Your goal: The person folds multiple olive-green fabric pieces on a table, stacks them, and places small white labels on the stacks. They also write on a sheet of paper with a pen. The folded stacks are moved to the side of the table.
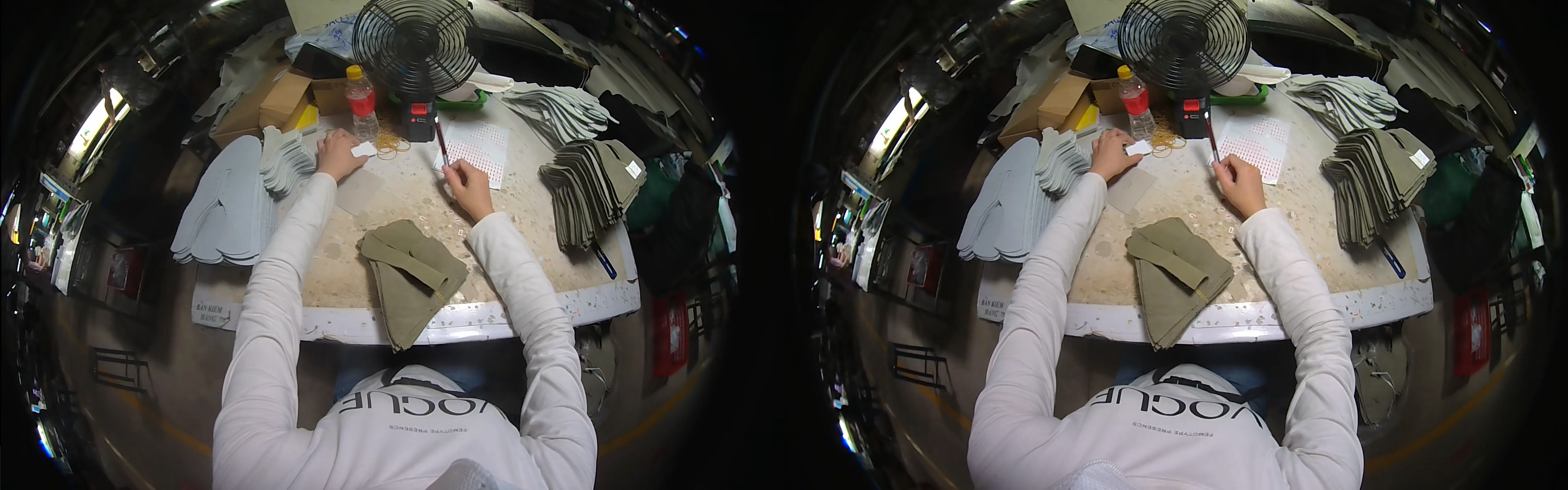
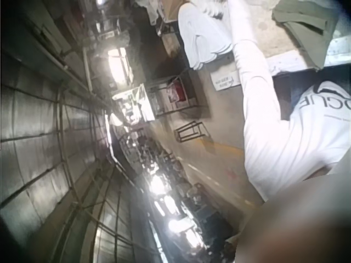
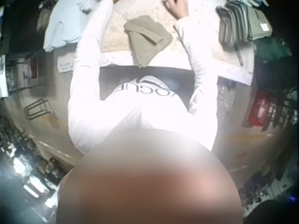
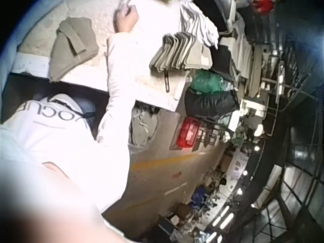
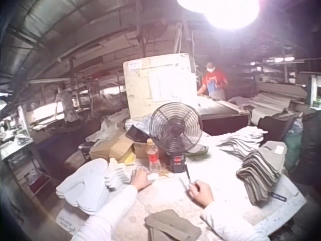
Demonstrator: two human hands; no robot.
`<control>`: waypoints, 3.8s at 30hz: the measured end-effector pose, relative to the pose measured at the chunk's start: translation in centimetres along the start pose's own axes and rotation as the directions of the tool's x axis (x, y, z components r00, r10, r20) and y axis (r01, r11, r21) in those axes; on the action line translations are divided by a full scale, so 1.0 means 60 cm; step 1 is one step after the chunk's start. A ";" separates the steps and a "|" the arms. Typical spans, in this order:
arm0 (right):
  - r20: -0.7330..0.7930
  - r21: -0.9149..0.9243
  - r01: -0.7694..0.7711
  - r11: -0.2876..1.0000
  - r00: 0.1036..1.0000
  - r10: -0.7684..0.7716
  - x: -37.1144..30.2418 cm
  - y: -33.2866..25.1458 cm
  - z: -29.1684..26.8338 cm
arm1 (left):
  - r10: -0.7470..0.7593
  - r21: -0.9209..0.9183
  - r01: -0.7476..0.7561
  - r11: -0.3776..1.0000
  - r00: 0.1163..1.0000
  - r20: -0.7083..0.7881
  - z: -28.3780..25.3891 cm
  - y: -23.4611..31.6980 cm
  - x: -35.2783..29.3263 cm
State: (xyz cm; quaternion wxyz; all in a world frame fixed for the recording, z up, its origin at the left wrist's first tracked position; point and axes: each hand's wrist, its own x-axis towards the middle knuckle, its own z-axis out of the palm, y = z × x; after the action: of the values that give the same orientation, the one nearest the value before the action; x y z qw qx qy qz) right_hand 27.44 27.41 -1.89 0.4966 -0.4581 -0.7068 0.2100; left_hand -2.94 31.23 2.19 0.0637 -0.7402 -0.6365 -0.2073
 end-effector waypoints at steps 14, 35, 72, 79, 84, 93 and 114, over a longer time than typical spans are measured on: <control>-0.242 0.172 -0.078 0.982 0.963 0.119 0.019 0.027 0.005 | -0.181 -0.171 0.164 0.972 0.980 -0.085 -0.013 0.011 0.011; -0.053 0.578 -0.282 0.766 0.923 0.380 0.024 0.020 -0.004 | 0.072 0.029 -0.066 0.997 0.922 -0.381 -0.069 0.047 0.013; 0.163 0.065 -0.213 0.975 0.966 0.200 0.007 -0.009 0.032 | 0.537 -0.335 -0.503 0.797 0.844 0.008 -0.008 0.189 -0.145; 0.156 0.062 -0.196 0.979 0.970 0.184 0.009 -0.012 0.031 | 0.535 -0.328 -0.499 0.802 0.844 0.023 -0.013 0.192 -0.145; 0.097 0.093 -0.155 0.984 0.984 0.146 0.008 -0.012 0.029 | 0.534 -0.337 -0.490 0.804 0.844 0.049 -0.017 0.193 -0.144; 0.084 0.116 -0.101 0.988 0.992 0.092 0.009 -0.008 0.030 | 0.542 -0.344 -0.497 0.797 0.839 0.046 -0.018 0.196 -0.144; 0.134 0.082 -0.170 0.982 0.978 0.158 0.000 -0.006 0.013 | 0.538 -0.340 -0.485 0.806 0.839 0.081 -0.019 0.196 -0.145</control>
State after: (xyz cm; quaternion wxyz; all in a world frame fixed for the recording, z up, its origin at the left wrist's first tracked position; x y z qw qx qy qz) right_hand 26.57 27.33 -1.94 0.4526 -0.4770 -0.6859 0.3117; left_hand 7.29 20.71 1.86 -0.0535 -0.9003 -0.3758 -0.2131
